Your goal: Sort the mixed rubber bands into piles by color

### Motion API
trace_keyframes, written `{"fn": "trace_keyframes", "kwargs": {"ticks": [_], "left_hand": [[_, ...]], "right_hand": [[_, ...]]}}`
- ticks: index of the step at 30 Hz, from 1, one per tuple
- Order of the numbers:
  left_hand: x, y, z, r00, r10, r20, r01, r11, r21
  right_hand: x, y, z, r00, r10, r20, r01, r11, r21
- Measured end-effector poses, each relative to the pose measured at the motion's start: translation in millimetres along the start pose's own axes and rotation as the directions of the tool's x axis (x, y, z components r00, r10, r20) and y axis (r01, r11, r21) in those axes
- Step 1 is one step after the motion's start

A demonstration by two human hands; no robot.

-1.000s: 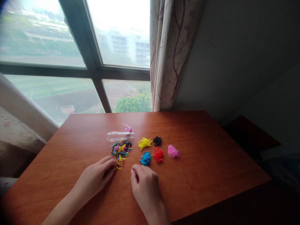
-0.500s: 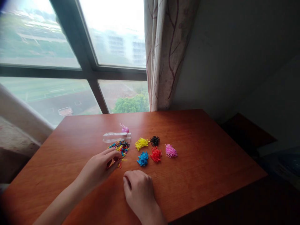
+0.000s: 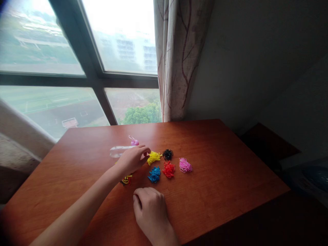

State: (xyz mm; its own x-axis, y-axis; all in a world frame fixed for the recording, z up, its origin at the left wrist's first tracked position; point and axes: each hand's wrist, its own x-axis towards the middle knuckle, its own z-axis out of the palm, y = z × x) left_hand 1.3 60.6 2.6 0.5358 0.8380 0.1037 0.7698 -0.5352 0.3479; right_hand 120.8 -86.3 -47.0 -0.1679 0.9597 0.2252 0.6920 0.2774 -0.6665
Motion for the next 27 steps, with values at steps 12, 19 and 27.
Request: {"fn": "trace_keyframes", "kwargs": {"ticks": [12,19,27], "left_hand": [[-90,-22,-18.6,0.994,-0.113,0.001,0.113,0.988,-0.105],[-122,-29,-8.9,0.972,-0.234,0.013,0.233,0.960,-0.155],[-129,-32,3.6,0.968,-0.248,0.034,0.249,0.938,-0.240]], "right_hand": [[9,-12,0,0.994,0.085,0.068,-0.071,0.980,-0.185],[31,-27,6,0.980,0.173,0.103,-0.131,0.936,-0.327],[39,-28,13,0.973,0.209,0.094,-0.167,0.926,-0.339]]}}
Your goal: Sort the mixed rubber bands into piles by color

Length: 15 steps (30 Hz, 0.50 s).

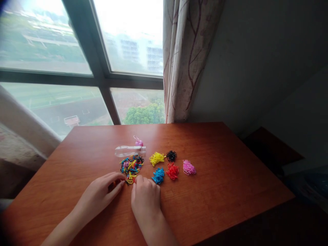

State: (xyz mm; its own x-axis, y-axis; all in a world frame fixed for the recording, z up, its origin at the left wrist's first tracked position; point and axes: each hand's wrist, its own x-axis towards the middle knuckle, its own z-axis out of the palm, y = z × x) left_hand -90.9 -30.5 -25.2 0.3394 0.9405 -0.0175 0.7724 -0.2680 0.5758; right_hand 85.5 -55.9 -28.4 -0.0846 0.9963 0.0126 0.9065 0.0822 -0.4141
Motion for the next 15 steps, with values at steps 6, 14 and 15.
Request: {"fn": "trace_keyframes", "kwargs": {"ticks": [6,14,15], "left_hand": [[1.1,-1.6,-0.1,1.000,0.003,-0.007,-0.003,1.000,-0.020],[0.8,0.1,-2.0,1.000,0.001,0.006,-0.001,1.000,-0.013],[0.9,0.4,-2.4,1.000,0.001,0.008,-0.001,1.000,-0.011]], "right_hand": [[-0.9,3.8,1.4,1.000,0.006,-0.016,-0.005,0.999,0.037],[1.6,-0.7,2.3,1.000,0.010,-0.022,-0.009,0.999,0.039],[1.6,-0.1,2.8,1.000,0.012,-0.026,-0.011,0.999,0.038]]}}
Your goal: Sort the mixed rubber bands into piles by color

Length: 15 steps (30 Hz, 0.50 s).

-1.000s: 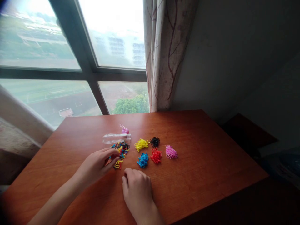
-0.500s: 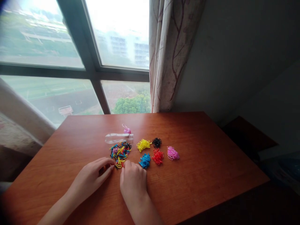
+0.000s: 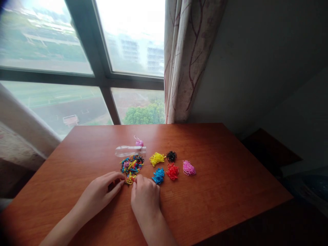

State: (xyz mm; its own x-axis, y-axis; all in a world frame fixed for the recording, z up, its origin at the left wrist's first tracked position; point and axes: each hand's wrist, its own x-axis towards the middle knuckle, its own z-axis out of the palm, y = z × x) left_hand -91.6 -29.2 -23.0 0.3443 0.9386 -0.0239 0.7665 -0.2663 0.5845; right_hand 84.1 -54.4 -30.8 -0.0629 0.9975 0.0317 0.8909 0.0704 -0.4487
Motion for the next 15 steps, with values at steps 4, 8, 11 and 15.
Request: {"fn": "trace_keyframes", "kwargs": {"ticks": [4,8,11,15], "left_hand": [[0,1,-1.2,1.000,0.001,0.002,-0.001,1.000,0.004],[0,1,-1.1,1.000,0.007,0.003,-0.007,1.000,0.001],[0,0,-0.4,1.000,0.005,0.000,-0.005,1.000,0.006],[0,0,0.2,1.000,0.004,0.007,-0.004,1.000,0.019]], "right_hand": [[-3,4,1,0.999,-0.001,-0.044,0.002,1.000,0.014],[-9,9,-3,0.990,-0.029,-0.141,0.039,0.997,0.066],[-15,20,-11,0.975,-0.029,-0.220,0.056,0.992,0.115],[-18,50,-26,0.954,0.039,-0.299,0.010,0.987,0.162]]}}
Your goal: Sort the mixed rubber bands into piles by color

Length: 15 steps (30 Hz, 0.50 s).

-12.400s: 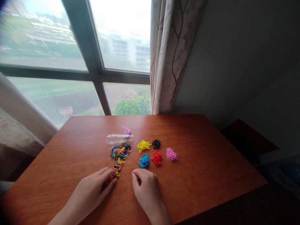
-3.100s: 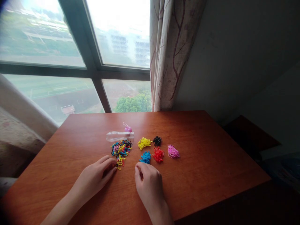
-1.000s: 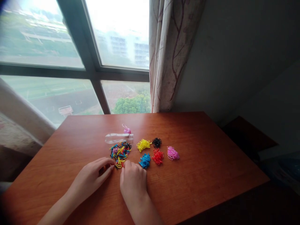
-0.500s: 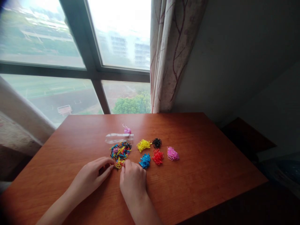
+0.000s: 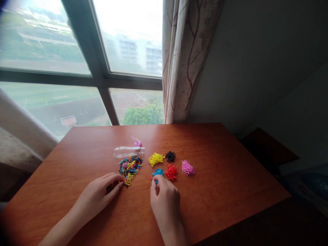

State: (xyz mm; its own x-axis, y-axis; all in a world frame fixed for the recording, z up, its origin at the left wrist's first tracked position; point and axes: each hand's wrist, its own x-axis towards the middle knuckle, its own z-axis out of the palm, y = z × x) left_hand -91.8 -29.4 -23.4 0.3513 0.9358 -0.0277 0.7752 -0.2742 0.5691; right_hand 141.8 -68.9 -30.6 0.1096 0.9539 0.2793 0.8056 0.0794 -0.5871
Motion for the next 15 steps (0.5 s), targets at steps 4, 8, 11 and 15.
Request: {"fn": "trace_keyframes", "kwargs": {"ticks": [4,8,11,15], "left_hand": [[-1,-1,0.7,1.000,-0.004,0.003,0.004,1.000,0.007],[-1,-2,0.9,1.000,-0.001,0.006,0.001,1.000,0.015],[0,-1,0.4,1.000,0.004,0.004,-0.004,1.000,0.018],[0,0,-0.2,1.000,0.007,-0.001,-0.007,1.000,0.015]], "right_hand": [[7,37,-19,0.991,0.106,-0.080,-0.112,0.991,-0.067],[12,63,-28,0.977,0.167,-0.131,-0.182,0.977,-0.111],[14,69,-29,0.975,0.181,-0.130,-0.196,0.974,-0.113],[16,66,-28,0.979,0.164,-0.118,-0.177,0.979,-0.105]]}}
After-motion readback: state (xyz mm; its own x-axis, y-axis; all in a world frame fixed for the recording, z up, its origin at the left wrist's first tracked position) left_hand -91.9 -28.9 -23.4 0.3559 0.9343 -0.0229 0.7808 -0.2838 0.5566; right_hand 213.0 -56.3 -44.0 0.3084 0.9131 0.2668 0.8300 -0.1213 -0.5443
